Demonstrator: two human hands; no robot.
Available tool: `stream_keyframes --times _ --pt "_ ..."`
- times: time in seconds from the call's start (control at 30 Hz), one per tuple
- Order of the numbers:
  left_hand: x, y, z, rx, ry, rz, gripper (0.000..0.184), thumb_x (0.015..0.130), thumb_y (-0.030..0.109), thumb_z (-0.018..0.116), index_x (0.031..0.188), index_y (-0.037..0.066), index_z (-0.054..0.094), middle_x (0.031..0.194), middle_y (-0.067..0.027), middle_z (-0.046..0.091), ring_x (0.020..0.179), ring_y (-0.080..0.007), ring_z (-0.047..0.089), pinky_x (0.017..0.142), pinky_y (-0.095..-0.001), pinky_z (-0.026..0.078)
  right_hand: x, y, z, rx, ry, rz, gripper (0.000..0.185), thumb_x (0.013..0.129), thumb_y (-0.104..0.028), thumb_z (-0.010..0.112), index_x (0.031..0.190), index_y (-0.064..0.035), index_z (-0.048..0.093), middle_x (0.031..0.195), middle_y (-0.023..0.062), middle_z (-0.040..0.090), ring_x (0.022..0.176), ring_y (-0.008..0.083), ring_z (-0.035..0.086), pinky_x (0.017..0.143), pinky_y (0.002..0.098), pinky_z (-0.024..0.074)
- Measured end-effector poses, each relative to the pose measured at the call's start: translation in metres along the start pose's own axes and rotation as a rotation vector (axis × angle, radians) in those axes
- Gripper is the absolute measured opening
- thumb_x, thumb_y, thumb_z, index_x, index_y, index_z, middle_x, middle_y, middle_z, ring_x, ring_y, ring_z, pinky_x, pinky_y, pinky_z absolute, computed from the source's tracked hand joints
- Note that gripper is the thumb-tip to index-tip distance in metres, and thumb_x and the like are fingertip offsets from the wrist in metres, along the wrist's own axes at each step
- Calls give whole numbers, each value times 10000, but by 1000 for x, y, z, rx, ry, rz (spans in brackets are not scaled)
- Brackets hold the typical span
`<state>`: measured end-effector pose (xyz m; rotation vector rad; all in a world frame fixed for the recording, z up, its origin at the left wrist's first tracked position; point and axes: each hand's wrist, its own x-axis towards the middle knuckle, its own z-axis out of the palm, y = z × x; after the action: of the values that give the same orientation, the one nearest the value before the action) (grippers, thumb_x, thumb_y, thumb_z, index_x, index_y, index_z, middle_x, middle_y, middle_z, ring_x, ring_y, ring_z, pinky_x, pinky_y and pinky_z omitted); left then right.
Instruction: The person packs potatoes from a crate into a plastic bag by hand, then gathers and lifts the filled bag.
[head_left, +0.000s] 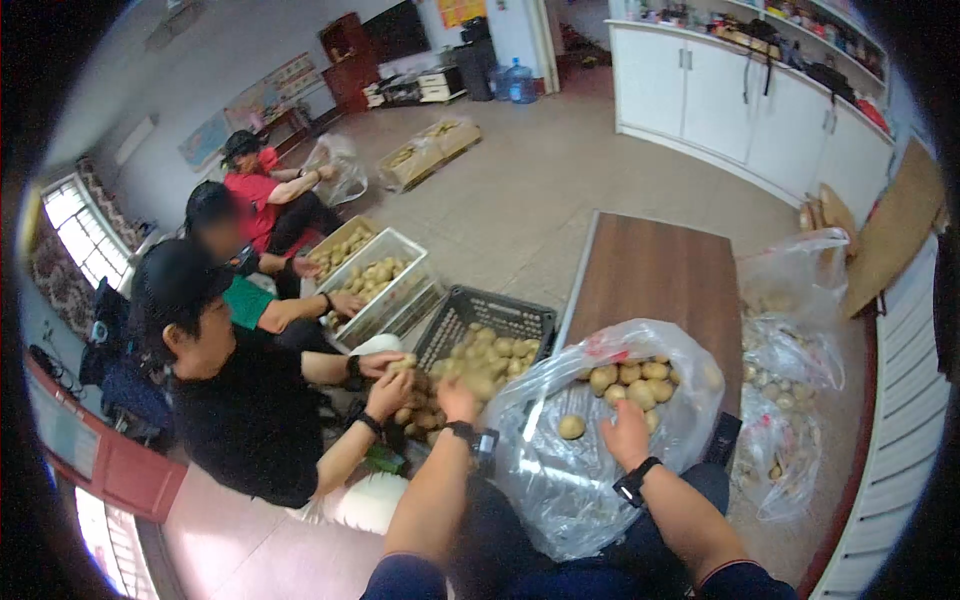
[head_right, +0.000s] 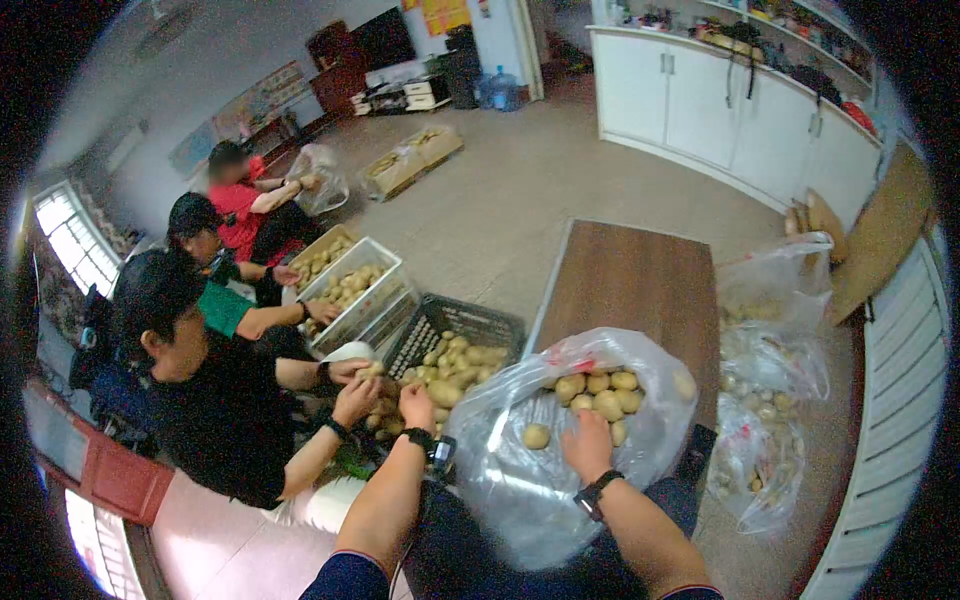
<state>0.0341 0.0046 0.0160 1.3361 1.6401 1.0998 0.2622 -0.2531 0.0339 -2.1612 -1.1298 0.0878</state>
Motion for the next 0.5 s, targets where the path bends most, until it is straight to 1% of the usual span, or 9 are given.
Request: stream_keyframes --times 0.03,0.07,0.13,0.17,0.2,0.23,0.3,0.33,0.5 --pt "4 -9 7 -2 22 42 207 860 106 576 1033 6 633 977 -187 672 888 -313 643 781 -391 493 5 -4 -7 -95 -55 68 404 724 -144 689 1091 -27 565 1110 180 563 1072 371 509 926 452 409" --pt "22 -35 16 -62 -95 74 154 893 98 541 994 25 632 905 -124 675 768 -256 642 702 -348 506 5 -7 -14 -112 -30 85 404 724 -144 689 1091 -27 565 1110 180 563 1072 371 509 926 452 409" --pt "-18 14 11 -311 -172 40 154 919 76 487 981 48 625 851 -69 652 673 -176 609 608 -296 496 8 -12 -27 -198 125 22 440 721 -212 696 1089 -17 557 1180 164 530 1132 358 466 949 465 393" --pt "-31 32 9 -349 -249 -48 155 936 77 468 1012 51 600 850 -56 630 648 -163 598 566 -294 476 9 0 -19 -226 131 58 527 732 -233 705 1189 -39 527 1280 160 469 1191 366 419 990 476 368" --pt "-42 45 6 -382 -327 -137 158 953 79 449 1044 55 576 850 -43 609 622 -149 586 523 -291 456 8 6 -17 -244 156 76 527 732 -233 705 1189 -39 527 1280 160 469 1191 366 419 990 476 368" --pt "-52 56 4 -383 -387 -179 171 952 74 435 1067 54 560 833 -44 610 595 -147 578 504 -294 448 7 8 -16 -272 127 115 578 736 -234 711 1244 -55 500 1317 165 446 1202 376 411 1008 473 357" --pt "-64 63 6 -307 -455 -102 176 933 57 424 1029 36 571 805 -51 608 567 -134 563 482 -272 438 4 17 -10 -282 37 194 676 762 -255 684 1366 -100 425 1417 191 365 1243 406 378 1044 486 332" --pt "-73 70 4 -322 -475 -91 184 922 34 415 988 19 587 783 -51 603 549 -126 547 473 -264 435 0 21 -7 -294 55 210 676 762 -255 684 1366 -100 425 1417 191 365 1243 406 378 1044 486 332" --pt "-87 88 -5 -241 -615 -89 187 921 44 424 1004 16 589 790 -63 609 537 -131 555 460 -261 430 -4 33 3 -210 4 200 694 758 -271 696 1376 -135 410 1394 188 368 1197 416 431 1011 496 372"
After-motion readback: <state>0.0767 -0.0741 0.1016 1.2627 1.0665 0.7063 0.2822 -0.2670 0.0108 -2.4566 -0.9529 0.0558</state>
